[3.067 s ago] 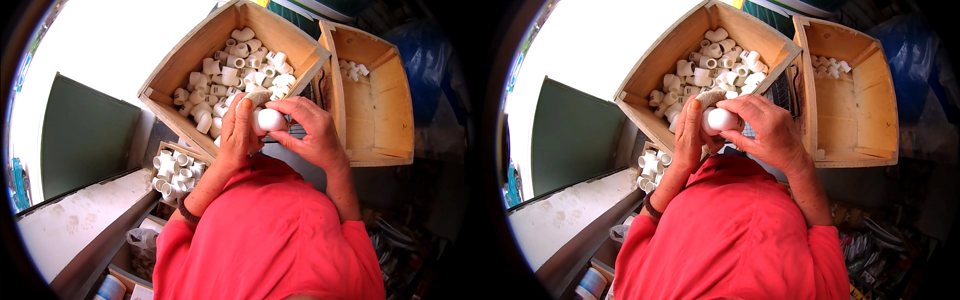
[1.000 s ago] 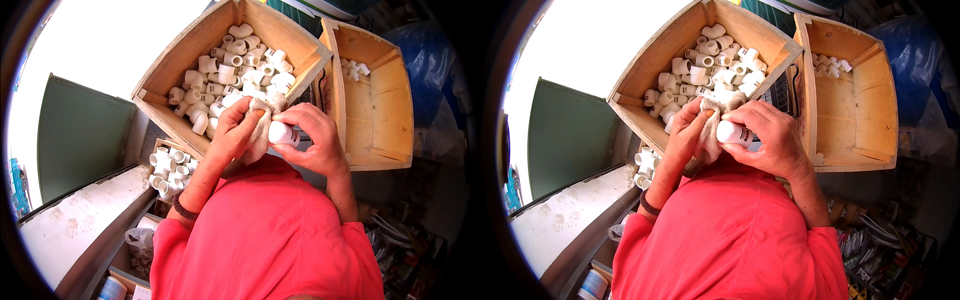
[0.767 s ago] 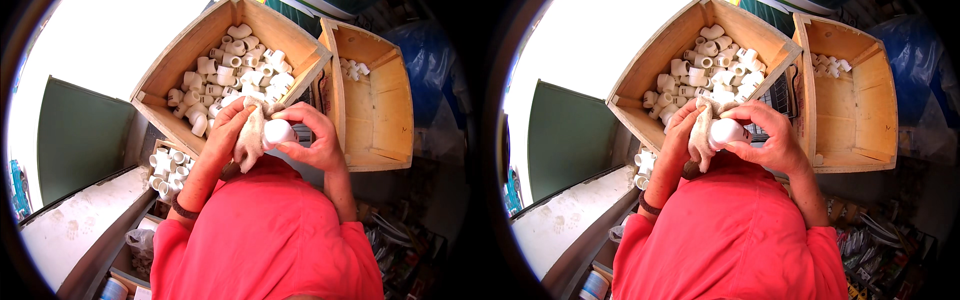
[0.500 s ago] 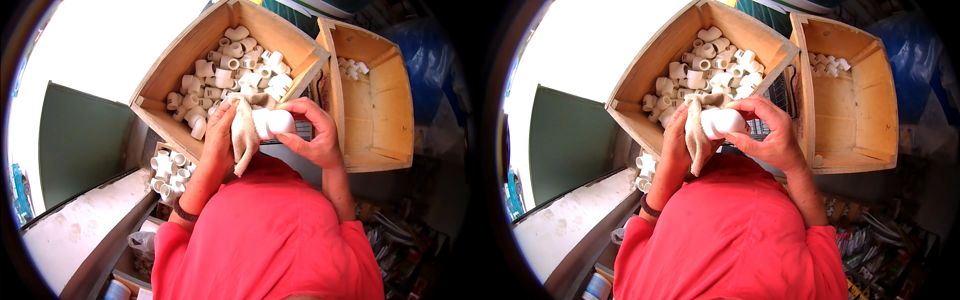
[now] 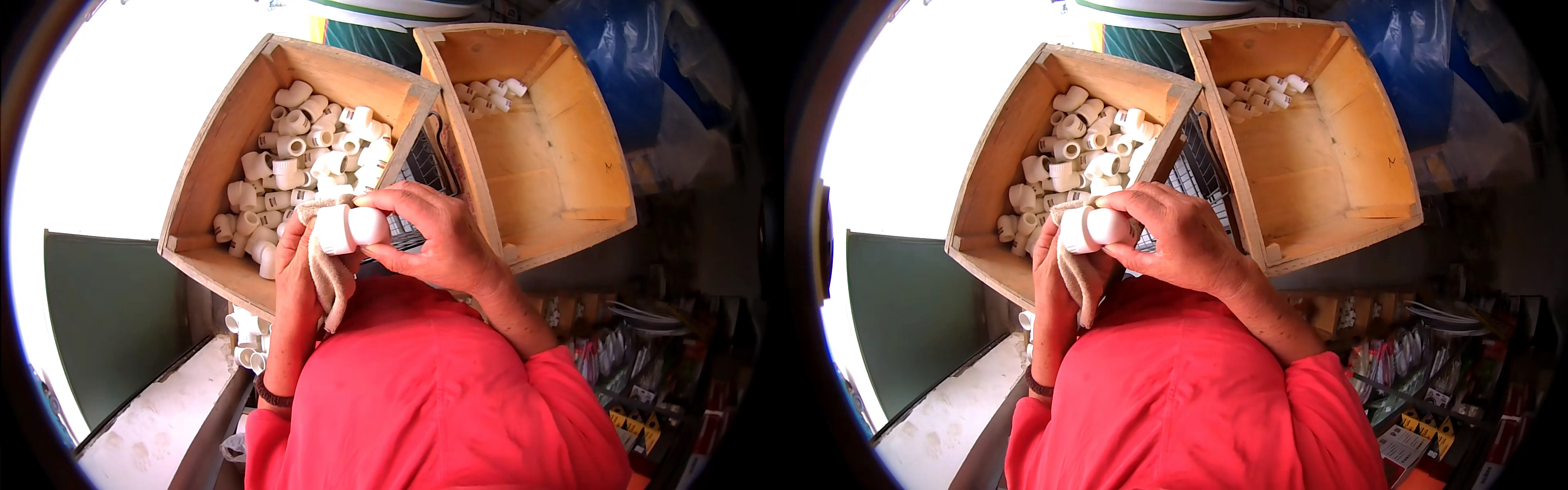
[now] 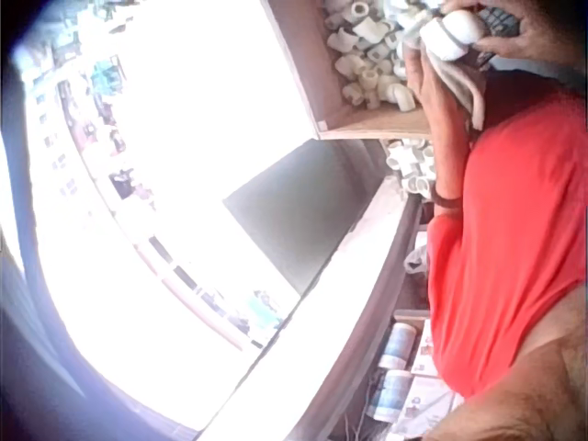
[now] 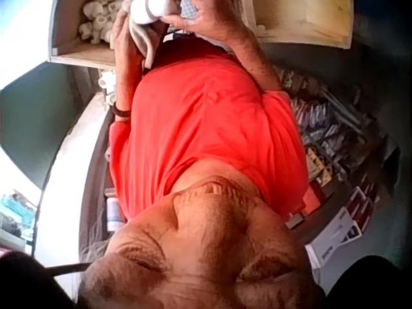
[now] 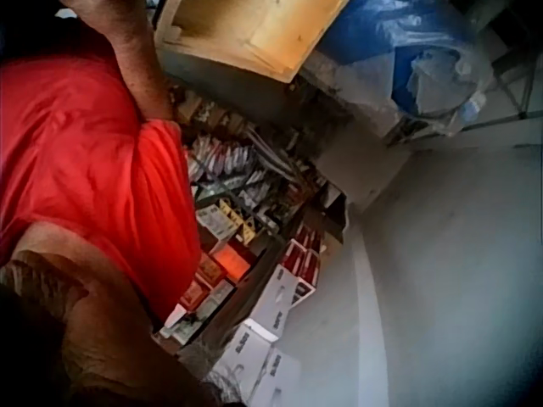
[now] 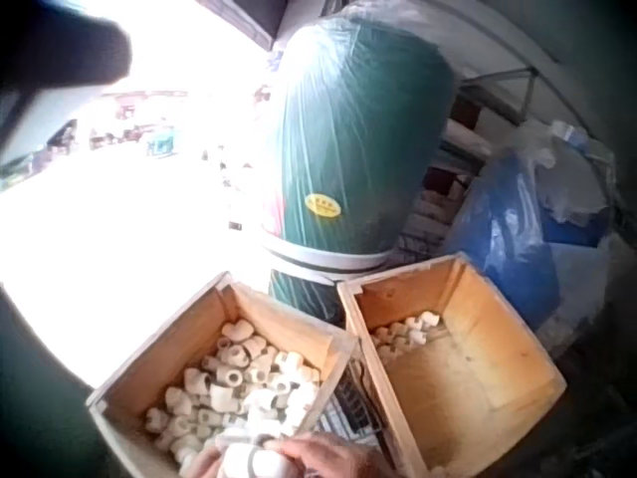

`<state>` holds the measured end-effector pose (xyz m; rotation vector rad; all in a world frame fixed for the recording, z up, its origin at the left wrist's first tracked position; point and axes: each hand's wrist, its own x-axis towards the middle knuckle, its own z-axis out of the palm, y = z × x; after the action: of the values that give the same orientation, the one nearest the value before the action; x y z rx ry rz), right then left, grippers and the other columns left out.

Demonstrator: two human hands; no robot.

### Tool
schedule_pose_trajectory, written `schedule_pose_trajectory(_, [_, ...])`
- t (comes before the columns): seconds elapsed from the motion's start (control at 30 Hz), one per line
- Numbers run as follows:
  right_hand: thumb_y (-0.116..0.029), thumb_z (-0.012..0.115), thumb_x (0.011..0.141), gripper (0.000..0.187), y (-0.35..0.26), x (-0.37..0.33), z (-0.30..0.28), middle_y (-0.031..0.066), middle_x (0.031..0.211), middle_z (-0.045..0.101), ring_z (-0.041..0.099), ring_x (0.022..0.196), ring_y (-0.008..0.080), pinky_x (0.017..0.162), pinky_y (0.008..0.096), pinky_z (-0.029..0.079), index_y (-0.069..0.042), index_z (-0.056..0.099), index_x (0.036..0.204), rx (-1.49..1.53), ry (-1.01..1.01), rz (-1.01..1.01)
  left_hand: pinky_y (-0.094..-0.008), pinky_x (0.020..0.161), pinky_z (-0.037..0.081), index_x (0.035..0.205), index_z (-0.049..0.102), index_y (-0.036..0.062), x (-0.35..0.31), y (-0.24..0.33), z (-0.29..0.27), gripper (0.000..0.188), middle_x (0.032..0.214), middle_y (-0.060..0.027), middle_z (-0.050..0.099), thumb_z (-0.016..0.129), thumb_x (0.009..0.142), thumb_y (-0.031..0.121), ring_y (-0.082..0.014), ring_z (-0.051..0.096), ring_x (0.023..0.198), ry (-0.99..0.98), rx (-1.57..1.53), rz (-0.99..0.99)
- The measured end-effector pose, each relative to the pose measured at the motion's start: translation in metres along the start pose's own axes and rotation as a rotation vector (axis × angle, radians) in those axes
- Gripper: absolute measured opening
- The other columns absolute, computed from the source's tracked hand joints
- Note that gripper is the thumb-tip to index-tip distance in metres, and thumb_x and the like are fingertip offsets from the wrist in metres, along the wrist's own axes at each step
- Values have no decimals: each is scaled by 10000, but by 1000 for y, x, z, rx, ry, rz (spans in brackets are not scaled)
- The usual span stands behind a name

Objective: The person repeatedly picks up small white plastic pipe fittings from a wooden crate, wipes them with a cloth, and places them into a second wooden crate. The process involves handling each fitting individually to clean it before moving it to the destination container.

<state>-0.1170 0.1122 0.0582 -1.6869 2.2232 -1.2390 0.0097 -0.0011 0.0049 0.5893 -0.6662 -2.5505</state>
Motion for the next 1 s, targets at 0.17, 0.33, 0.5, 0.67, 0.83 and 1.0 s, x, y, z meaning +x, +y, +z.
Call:
schedule_pose_trajectory(0.17, [-54,753,653,362,3,-2,-26,87,908,640,626,807,235,709,322,507,-53,626,992,-88,-58,1,-265,759,536,1164,541,12,4,-8,-6,232,1033,-69,633,455,980,125,-127,622,906,-97,223,85])
schedule_pose_trajectory(0.33, [-131,757,677,327,14,4,-76,67,917,642,628,809,206,678,309,522,-82,618,968,-132,-34,98,-187,710,452,1111,573,11,4,-14,-9,186,927,-15,625,510,959,100,-59,564,817,-140,482,225])
schedule_pose_trajectory(0.5, [-155,742,702,317,38,6,-116,42,907,648,621,759,168,662,277,506,-97,622,990,-313,-50,266,-183,671,421,1068,570,11,3,-19,-9,152,857,8,592,520,953,98,-44,514,754,-160,686,280])
schedule_pose_trajectory(0.67, [-248,697,747,360,111,4,-155,87,913,672,648,802,183,721,304,495,-64,590,1037,-326,-70,577,-189,658,426,1050,570,2,2,-21,-7,135,813,-3,596,519,941,62,-51,520,728,-135,852,339])
schedule_pose_trajectory(0.83, [-317,699,717,418,218,-6,-201,116,874,667,635,783,210,718,321,488,-24,591,995,-495,-152,750,-197,660,435,1056,572,-8,4,-26,-9,145,790,-17,604,521,935,53,-62,537,723,-148,890,390])
schedule_pose_trajectory(1.0, [-322,715,694,410,291,-13,-215,112,819,652,618,703,192,630,310,483,-23,602,950,-597,-299,966,-195,663,437,1076,566,-6,2,-29,-8,166,815,-11,606,526,940,80,-57,539,726,-97,883,421])
